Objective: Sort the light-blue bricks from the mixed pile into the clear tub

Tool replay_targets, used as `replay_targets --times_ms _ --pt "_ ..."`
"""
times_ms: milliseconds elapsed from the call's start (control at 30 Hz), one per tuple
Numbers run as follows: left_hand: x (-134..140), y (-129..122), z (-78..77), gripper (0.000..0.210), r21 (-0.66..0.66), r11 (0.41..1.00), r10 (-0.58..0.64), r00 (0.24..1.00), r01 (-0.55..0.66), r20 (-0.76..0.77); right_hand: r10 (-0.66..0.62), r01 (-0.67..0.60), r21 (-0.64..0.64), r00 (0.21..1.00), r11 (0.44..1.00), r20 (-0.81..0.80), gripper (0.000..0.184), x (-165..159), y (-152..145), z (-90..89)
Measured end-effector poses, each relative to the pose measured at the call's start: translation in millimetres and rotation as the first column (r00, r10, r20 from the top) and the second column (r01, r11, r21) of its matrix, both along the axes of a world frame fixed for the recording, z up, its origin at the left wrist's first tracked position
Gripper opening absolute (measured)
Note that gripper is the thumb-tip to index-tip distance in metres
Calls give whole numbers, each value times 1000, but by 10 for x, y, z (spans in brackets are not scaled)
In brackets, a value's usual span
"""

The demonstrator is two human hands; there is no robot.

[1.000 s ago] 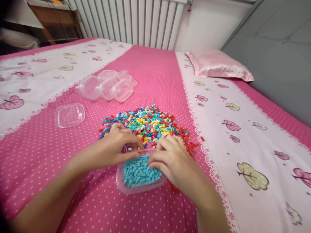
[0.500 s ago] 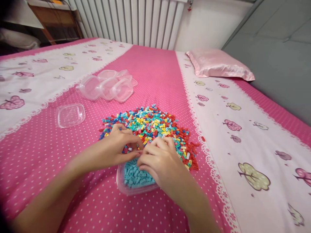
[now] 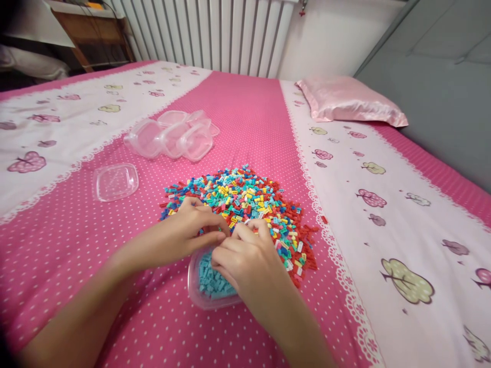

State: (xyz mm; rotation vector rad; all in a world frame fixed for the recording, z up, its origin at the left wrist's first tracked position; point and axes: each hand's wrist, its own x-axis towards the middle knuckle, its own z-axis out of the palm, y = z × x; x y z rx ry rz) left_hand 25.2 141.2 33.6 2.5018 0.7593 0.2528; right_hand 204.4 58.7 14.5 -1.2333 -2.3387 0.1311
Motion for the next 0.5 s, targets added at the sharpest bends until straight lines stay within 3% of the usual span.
replay_targets --times_ms 133,267,367,500 --pt "11 10 -10 28 -11 1000 -1 1000 1 14 27 -29 21 997 999 72 23 -1 11 -28" --pt "5 53 -51 27 71 997 30 999 -29 -17 50 -52 37 996 998 70 17 9 18 -41" --pt "-9 111 -63 27 175 967 190 982 -187 4 37 -37 12 998 999 42 17 12 13 -32" --pt "-33 150 -38 23 266 877 406 913 -399 34 46 -46 2 999 999 3 19 14 1 -35"
